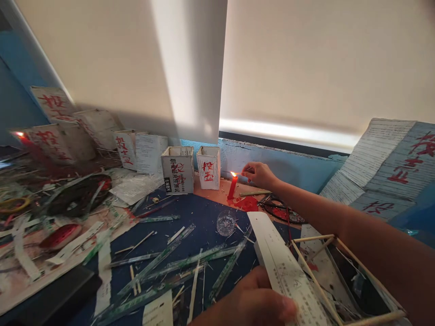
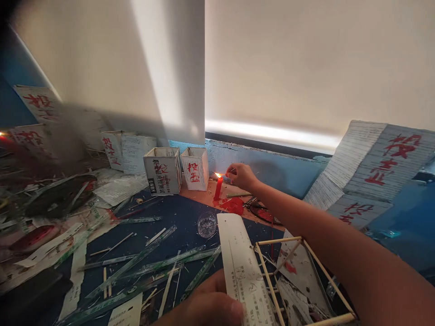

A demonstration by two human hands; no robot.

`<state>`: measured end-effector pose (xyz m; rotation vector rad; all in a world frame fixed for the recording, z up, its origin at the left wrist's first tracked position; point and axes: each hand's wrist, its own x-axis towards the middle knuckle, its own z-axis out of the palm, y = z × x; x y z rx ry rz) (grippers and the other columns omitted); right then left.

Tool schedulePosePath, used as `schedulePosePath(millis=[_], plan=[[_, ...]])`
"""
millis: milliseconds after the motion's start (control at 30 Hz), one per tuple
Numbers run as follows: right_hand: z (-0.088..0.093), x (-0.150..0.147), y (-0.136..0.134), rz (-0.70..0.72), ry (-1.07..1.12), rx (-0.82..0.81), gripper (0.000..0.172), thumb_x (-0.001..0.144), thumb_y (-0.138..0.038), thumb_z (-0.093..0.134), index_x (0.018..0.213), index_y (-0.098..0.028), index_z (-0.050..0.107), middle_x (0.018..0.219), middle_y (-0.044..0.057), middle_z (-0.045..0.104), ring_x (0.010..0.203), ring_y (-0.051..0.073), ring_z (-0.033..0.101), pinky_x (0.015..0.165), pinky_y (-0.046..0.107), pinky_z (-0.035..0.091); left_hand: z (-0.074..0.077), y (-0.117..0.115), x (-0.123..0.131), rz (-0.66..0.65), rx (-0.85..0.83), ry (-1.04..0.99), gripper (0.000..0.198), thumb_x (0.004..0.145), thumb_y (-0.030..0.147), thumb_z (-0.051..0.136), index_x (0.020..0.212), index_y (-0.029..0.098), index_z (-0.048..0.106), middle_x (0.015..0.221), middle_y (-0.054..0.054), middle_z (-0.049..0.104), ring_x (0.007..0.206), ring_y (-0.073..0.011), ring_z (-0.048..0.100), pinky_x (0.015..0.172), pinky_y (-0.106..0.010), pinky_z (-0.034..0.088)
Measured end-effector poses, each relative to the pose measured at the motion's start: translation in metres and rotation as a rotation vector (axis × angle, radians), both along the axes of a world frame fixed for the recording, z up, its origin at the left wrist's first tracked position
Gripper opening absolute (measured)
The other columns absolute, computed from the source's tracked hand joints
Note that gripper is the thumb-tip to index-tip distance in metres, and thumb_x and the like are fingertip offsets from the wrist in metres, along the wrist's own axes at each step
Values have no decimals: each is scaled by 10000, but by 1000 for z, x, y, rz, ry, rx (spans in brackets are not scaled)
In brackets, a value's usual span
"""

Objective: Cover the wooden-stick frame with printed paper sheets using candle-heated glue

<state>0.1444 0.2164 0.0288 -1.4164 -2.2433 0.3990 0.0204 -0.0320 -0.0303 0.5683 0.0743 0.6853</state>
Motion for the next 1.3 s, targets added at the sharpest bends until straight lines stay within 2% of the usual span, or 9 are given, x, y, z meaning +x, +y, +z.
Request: schedulePosePath(millis=[167, 267, 400, 600, 767, 967, 1067, 1300], plan=[[0, -1, 1, -11, 4, -6, 223, 984, -361, 599, 994, -151, 672, 820, 2, 687, 683, 133, 656, 675, 310, 566, -11, 0, 5, 27, -5, 26, 545, 630, 282, 763, 1141, 93, 737, 950, -183, 775, 984, -389, 723, 887, -454, 519], [1, 1, 2, -11, -2, -2, 233, 979, -370, 606, 983, -147, 676, 826, 4, 691, 698, 138, 661, 691, 320, 567, -6, -1, 2, 17, 3, 21, 591, 644, 290, 766, 1197, 88, 712, 965, -187, 773, 980, -387, 725, 886, -452, 520], [-1, 1, 4, -8, -12, -2, 234, 975, -374, 611, 960, -151, 683, 835, 6, 696, 715, 144, 664, 713, 329, 567, 4, -1, -3, 2, -2, 29, 537, 689, 237, 730, 1207, 95, 709, 974, -174, 777, 1000, -367, 723, 920, -448, 504], [-5, 0, 6, -17, -7, -6, 262, 978, -398, 601, 964, -149, 683, 817, 3, 697, 695, 143, 664, 710, 329, 564, 2, 0, -2, 5, 40, -11, 484, 688, 251, 739, 1144, 87, 741, 927, -175, 780, 972, -372, 730, 925, -462, 504], [-3, 0, 6, -22, -6, -7, 256, 983, -391, 595, 962, -152, 684, 844, 9, 707, 718, 146, 673, 736, 341, 569, 5, 0, -4, -25, 56, -41, 448, 724, 229, 704, 1151, 96, 739, 984, -175, 774, 1020, -365, 718, 951, -454, 489], [-4, 3, 6, -24, -8, -22, 233, 988, -366, 594, 982, -149, 678, 892, 22, 708, 739, 144, 676, 730, 336, 577, -7, -3, -2, 41, 21, 73, 563, 687, 266, 727, 1221, 89, 697, 1044, -190, 761, 1069, -389, 697, 957, -472, 484], [-5, 4, 7, -22, -6, -29, 225, 990, -360, 592, 996, -151, 676, 911, 25, 710, 745, 143, 677, 729, 335, 580, -13, -3, 0, 13, 37, 74, 568, 693, 290, 732, 1225, 96, 691, 1073, -194, 755, 1083, -396, 690, 959, -481, 483], [-8, 5, 9, -32, -5, -22, 228, 988, -362, 595, 997, -150, 677, 918, 28, 710, 759, 148, 679, 741, 342, 580, -14, -2, 0, 20, 23, 85, 585, 670, 294, 729, 1221, 99, 690, 1092, -199, 749, 1110, -397, 678, 962, -465, 482]])
